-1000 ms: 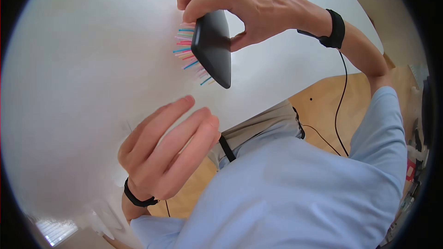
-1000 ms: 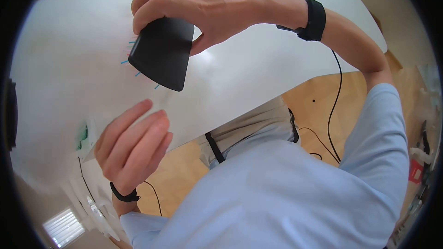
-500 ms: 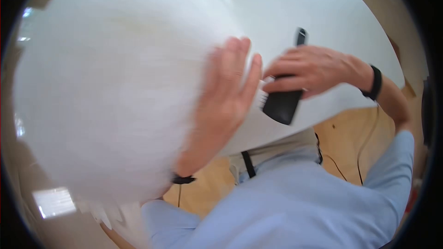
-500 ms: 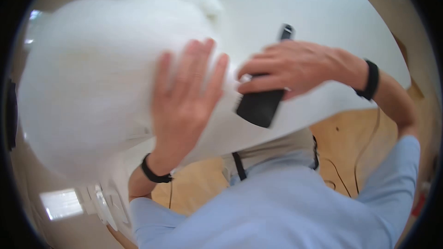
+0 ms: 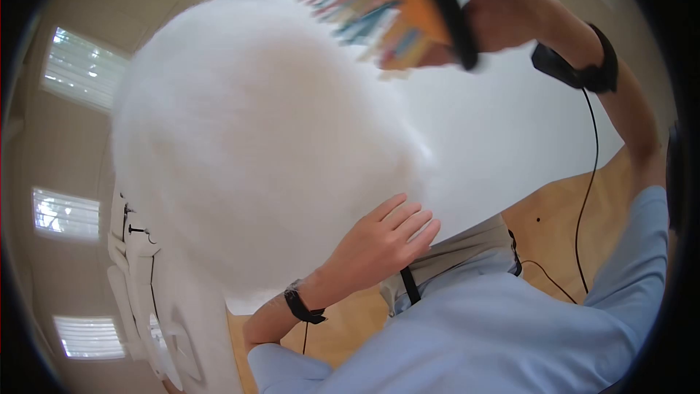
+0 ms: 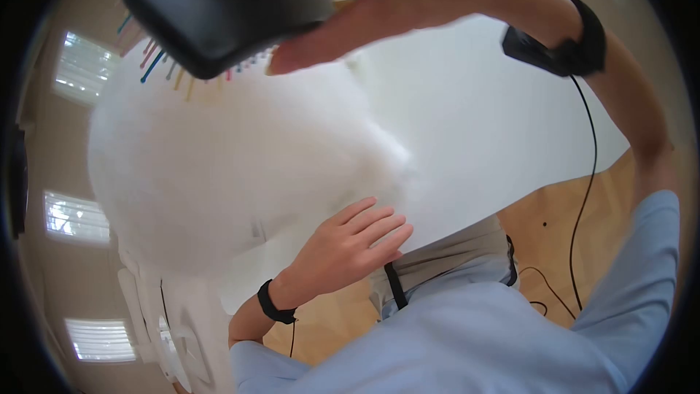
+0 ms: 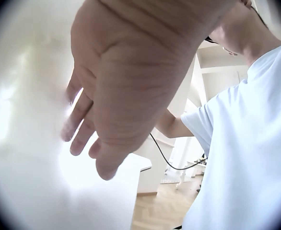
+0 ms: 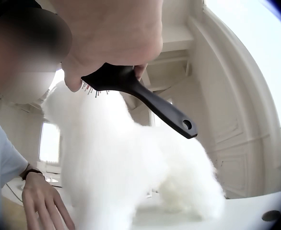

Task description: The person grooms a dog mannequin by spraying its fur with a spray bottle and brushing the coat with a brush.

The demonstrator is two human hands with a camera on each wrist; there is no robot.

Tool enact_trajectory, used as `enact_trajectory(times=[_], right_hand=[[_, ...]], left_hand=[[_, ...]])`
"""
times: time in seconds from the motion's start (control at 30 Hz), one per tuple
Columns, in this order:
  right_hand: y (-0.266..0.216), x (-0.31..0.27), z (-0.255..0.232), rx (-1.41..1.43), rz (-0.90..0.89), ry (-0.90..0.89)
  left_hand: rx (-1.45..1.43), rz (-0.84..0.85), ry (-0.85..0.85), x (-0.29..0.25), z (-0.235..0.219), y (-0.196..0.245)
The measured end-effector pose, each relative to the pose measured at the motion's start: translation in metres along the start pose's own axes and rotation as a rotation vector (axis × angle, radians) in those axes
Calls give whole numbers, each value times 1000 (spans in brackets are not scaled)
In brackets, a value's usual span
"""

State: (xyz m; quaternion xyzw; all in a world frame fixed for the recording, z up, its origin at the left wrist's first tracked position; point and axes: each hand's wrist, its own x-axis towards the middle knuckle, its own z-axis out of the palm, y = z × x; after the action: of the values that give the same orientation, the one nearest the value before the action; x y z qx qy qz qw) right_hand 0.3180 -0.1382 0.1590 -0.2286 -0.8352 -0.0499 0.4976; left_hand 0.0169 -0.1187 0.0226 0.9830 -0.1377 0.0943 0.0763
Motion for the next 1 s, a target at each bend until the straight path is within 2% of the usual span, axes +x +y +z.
enact_trajectory(times=[0.07, 0.1, 0.17, 0.2, 0.27, 0.4, 0.5, 0.77, 0.87, 0.9, 1.0], right_hand=[[22, 7, 3, -152, -55, -139], [25, 8, 5, -104, 0, -190], [56, -14, 11, -68, 35, -228], [54, -23, 16, -73, 40, -227], [43, -45, 28, -188, 144, -77], [25, -74, 41, -83, 52, -190], [12, -97, 53, -158, 69, -291], [-7, -140, 55, -82, 98, -517], [-27, -142, 47, -165, 74, -705], [-31, -146, 43, -158, 79, -723], [-40, -155, 20, -244, 229, -877]], left_hand=[[22, 2, 60, -3, -10, 2], [63, -4, 123, -6, -15, 4], [63, -10, 146, -13, -19, 4], [78, -18, 176, -16, -22, 4], [80, -23, 192, -22, -25, 4], [89, -19, 210, -20, -34, 0], [119, 8, 226, -6, -42, -3], [155, 57, 392, 24, -48, -9], [437, -7, 337, 32, -38, -9], [426, -15, 351, 35, -34, -10], [657, -49, 165, 39, -20, -16]])
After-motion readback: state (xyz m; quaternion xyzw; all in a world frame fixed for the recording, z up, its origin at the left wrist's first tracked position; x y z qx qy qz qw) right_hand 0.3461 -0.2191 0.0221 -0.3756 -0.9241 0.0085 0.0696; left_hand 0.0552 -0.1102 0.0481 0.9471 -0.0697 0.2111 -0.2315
